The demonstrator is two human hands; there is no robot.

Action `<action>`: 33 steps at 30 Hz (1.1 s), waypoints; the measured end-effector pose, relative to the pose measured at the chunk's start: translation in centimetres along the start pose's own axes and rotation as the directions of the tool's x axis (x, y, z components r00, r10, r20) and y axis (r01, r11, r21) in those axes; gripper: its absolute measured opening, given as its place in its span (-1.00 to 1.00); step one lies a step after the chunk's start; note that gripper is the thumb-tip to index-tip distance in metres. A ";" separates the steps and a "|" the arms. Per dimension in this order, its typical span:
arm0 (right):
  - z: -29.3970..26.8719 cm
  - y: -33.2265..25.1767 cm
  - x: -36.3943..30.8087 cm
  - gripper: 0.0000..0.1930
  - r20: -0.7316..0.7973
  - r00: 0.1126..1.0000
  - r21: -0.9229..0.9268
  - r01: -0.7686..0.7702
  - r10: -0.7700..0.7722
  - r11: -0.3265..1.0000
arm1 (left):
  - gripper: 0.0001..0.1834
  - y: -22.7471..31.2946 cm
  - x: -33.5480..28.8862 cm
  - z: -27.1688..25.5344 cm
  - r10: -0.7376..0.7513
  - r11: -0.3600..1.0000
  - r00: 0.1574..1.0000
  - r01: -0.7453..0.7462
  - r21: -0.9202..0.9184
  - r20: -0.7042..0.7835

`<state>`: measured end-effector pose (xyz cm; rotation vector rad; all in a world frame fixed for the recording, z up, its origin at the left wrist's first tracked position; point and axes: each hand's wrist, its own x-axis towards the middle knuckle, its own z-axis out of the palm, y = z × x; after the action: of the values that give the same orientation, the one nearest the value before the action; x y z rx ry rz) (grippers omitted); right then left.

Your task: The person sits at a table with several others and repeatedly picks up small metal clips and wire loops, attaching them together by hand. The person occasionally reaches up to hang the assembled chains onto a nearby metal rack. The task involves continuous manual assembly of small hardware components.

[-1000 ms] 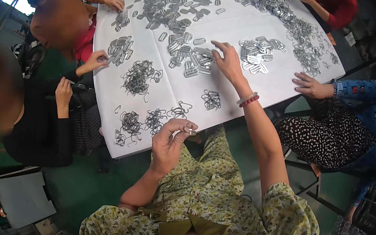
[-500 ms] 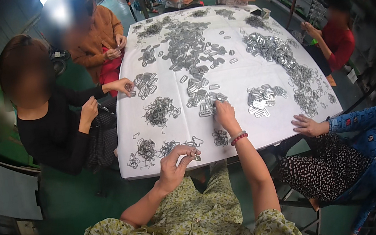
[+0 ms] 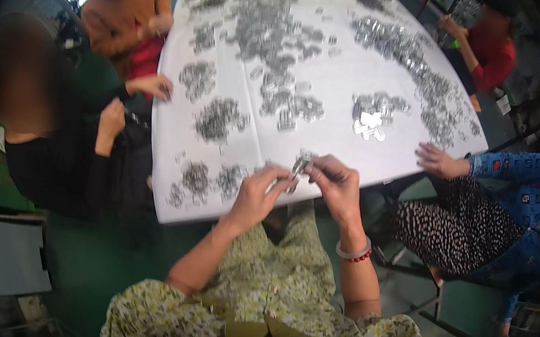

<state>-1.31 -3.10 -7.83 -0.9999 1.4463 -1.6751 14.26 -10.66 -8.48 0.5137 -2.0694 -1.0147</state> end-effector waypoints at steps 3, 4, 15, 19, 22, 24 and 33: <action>0.4 -2.0 -2.3 -0.80 -0.174 0.984 -0.056 0.030 -0.039 0.998 | -0.88 1.2 0.8 0.5 0.028 0.992 0.998 -0.021 -0.123 0.063; 0.3 -2.1 -2.7 -0.77 -0.219 0.974 -0.063 0.040 -0.053 0.997 | -0.89 1.5 0.4 0.8 0.028 0.994 0.998 -0.022 -0.104 0.056; 0.4 -0.3 -3.2 -0.74 -0.273 0.961 0.070 0.057 -0.035 0.996 | -0.58 -1.0 -0.8 -0.4 -0.054 0.998 0.998 0.055 -0.043 0.023; -0.4 -0.2 -3.8 -0.74 -0.280 0.960 0.066 0.050 -0.029 0.997 | -0.84 -10.1 3.0 -5.2 -0.045 0.901 0.980 0.122 0.416 -0.191; -1.2 -0.3 -4.3 -0.74 -0.277 0.961 0.069 0.029 -0.009 0.997 | -0.84 -15.2 5.2 -6.9 -0.259 0.762 0.962 0.261 0.593 -0.090; -1.4 -0.6 -4.6 -0.74 -0.297 0.955 0.058 0.033 -0.014 0.998 | -0.82 -17.9 6.2 -6.6 -0.293 0.684 0.956 0.215 0.697 -0.007; -1.3 -2.2 -5.5 -0.74 -0.288 0.952 -0.061 0.087 -0.101 0.994 | -0.81 -14.7 6.8 -7.7 -0.259 0.590 0.966 0.143 0.795 0.018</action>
<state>0.02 2.61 -6.37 -0.8868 1.6555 -1.9287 16.37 -27.59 -14.09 1.1800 -2.5756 -0.1561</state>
